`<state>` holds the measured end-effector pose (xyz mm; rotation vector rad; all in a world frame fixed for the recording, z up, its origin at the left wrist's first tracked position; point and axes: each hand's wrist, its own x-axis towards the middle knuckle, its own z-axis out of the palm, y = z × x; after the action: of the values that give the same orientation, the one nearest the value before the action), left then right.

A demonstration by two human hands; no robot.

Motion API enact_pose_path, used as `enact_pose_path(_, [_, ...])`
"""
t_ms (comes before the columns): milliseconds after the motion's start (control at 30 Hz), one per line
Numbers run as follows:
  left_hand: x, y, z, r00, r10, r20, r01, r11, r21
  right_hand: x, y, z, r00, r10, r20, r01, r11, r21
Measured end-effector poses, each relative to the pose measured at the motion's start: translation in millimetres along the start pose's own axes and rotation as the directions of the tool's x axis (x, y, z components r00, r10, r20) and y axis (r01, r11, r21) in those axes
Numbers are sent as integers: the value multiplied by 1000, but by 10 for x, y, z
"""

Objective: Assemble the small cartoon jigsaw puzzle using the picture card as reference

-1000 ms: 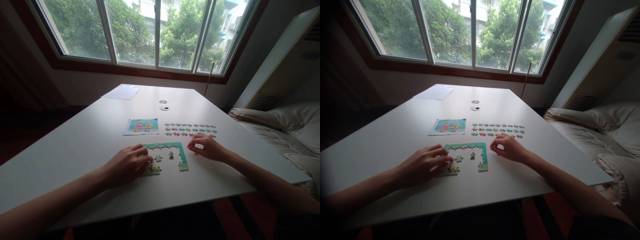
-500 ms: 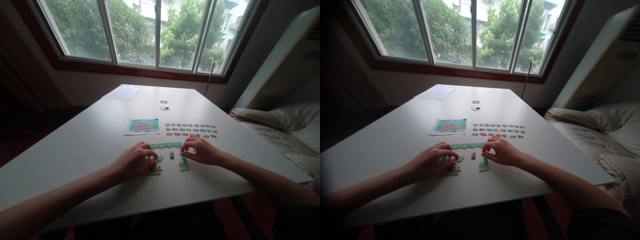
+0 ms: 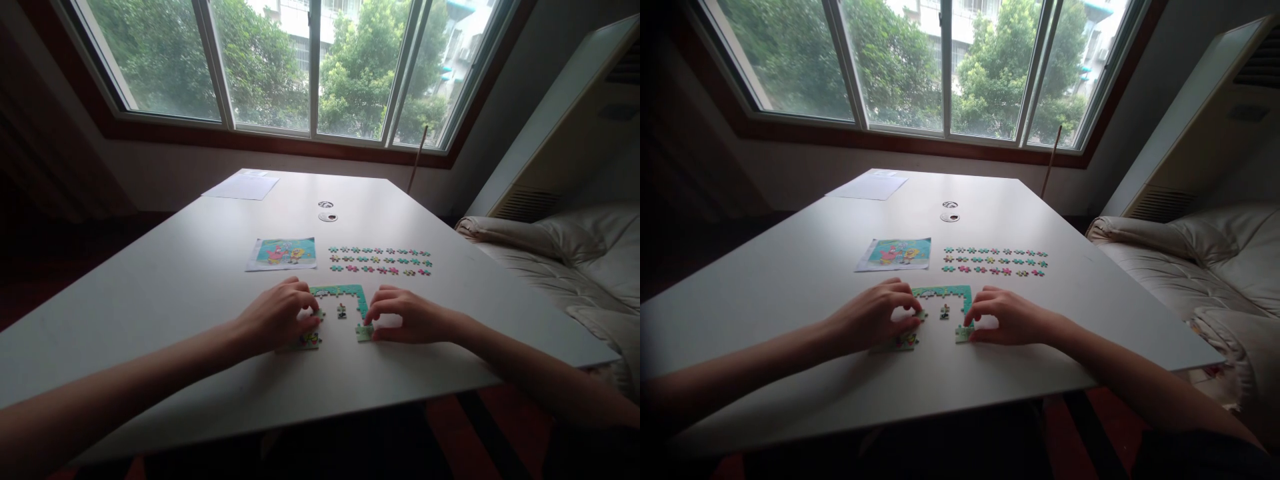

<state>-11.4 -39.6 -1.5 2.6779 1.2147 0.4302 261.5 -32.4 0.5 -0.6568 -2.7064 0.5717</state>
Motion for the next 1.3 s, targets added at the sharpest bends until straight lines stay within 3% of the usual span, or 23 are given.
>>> enact_pose_path(200, [37,197,51,998,38,-43,-43,991,-127,6,-6,43,999,-30,14,29,999,23])
enact_pose_path(400, [104,394,148,1000,20,10,-18,987,-158,-9,-2,42,999,-32,16,32,999,27])
enact_pose_path(867, [116,444,167,1000,29,-8,-29,995,-98,-14,-3,36,994,-87,72,90,995,-47])
enact_pose_path(1067, [65,363,98,996,66,-55,-72,993,-97,-26,-3,33,992,-107,69,112,991,-75])
enact_pose_path(1200, [-26,168,-71,987,55,-154,-68,994,-81,-27,-2,34,990,-116,73,122,990,-73])
enact_pose_path(1300, [-123,-36,-167,989,39,-143,-43,999,-26,-24,1,39,990,-120,76,125,990,-62])
